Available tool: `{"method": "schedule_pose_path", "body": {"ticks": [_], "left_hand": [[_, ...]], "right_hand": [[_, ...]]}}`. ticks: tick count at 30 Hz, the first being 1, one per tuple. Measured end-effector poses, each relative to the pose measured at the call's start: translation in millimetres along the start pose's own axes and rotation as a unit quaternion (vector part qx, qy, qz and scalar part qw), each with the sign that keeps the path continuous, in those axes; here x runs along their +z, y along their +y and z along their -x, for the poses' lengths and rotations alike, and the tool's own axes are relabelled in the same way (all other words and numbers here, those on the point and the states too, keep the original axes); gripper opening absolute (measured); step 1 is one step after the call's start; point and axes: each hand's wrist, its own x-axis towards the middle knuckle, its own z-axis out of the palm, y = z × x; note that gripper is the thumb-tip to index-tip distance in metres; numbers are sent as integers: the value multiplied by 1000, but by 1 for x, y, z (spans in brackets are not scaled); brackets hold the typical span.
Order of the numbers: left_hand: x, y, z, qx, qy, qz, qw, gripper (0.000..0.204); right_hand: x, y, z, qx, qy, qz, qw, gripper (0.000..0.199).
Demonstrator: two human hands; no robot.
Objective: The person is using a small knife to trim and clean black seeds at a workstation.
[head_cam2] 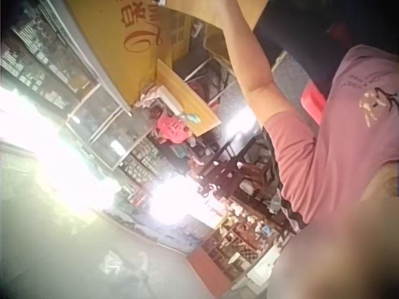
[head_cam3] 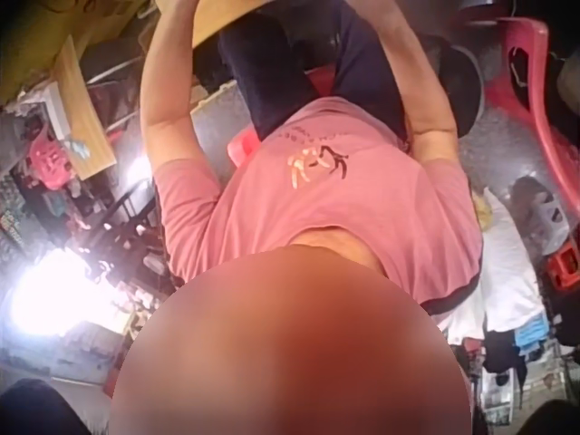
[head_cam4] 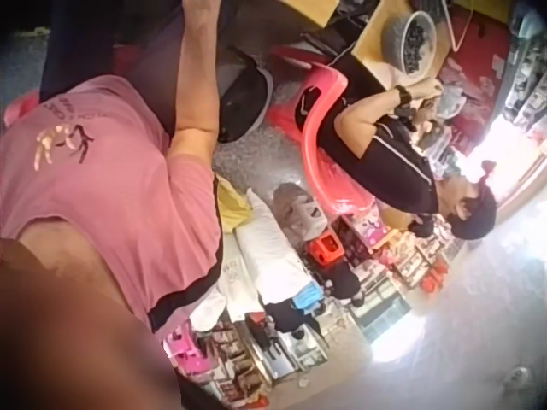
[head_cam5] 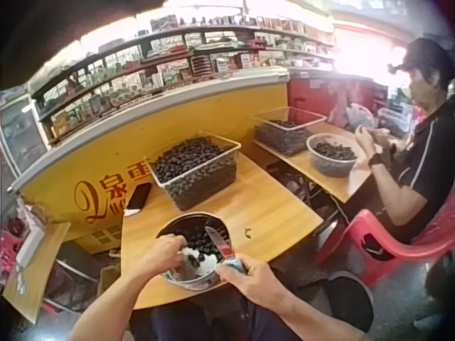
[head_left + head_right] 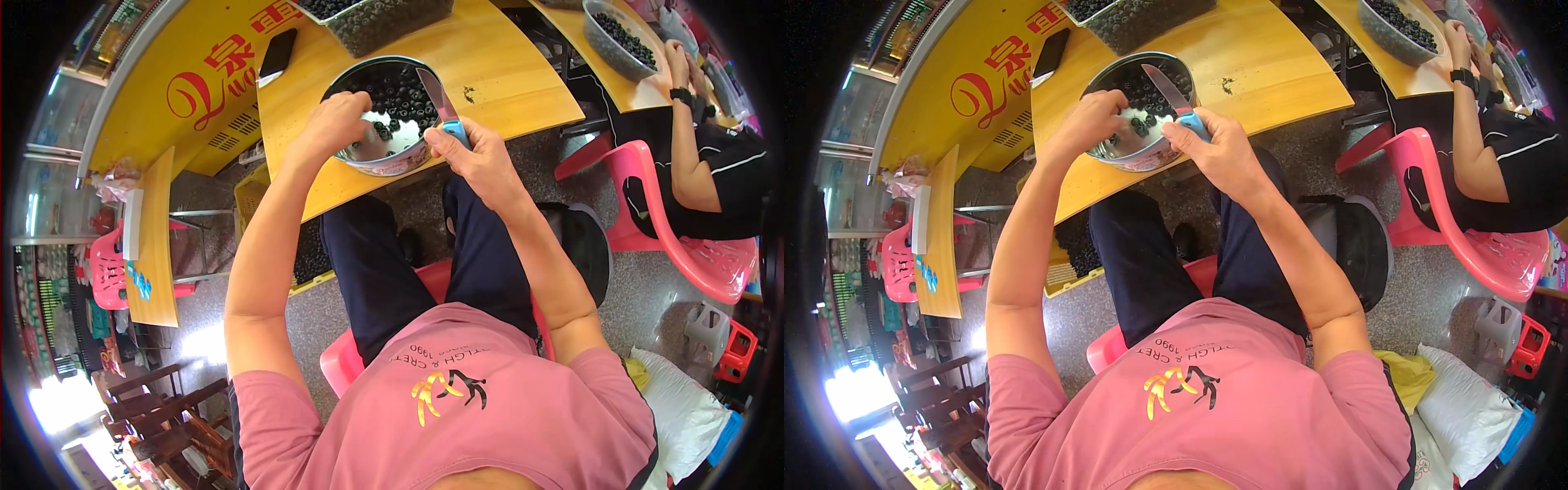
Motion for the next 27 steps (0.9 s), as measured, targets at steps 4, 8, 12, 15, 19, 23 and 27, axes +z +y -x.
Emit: {"method": "schedule_pose_path", "body": {"ticks": [4, 8, 12, 15, 19, 23, 27], "left_hand": [[-16, 20, 0, -6, -2, 154, 988, 20], [-49, 41, 16, -28, 108, 382, 918, 15], [-59, 33, 50, -54, 177, 397, 899, 15], [-64, 22, 82, -92, 179, 414, 888, 16], [-53, 8, 115, -143, 186, 438, 868, 17], [-29, 1, 153, -193, 197, 430, 860, 17], [-30, 13, 159, -252, 181, 387, 868, 15]], "right_hand": [[2, -6, 4, 0, -4, 11, 1000, 21], [-7, -19, 14, -64, 15, -1, 998, 41], [-21, -76, 33, -199, -29, -3, 980, 67], [-17, -102, 49, -308, 63, -42, 948, 52], [-196, -94, 132, -268, 24, -17, 963, 46], [-402, -67, 198, -229, -28, -19, 973, 40], [-498, -2, 255, -220, -74, -60, 971, 35]]}}
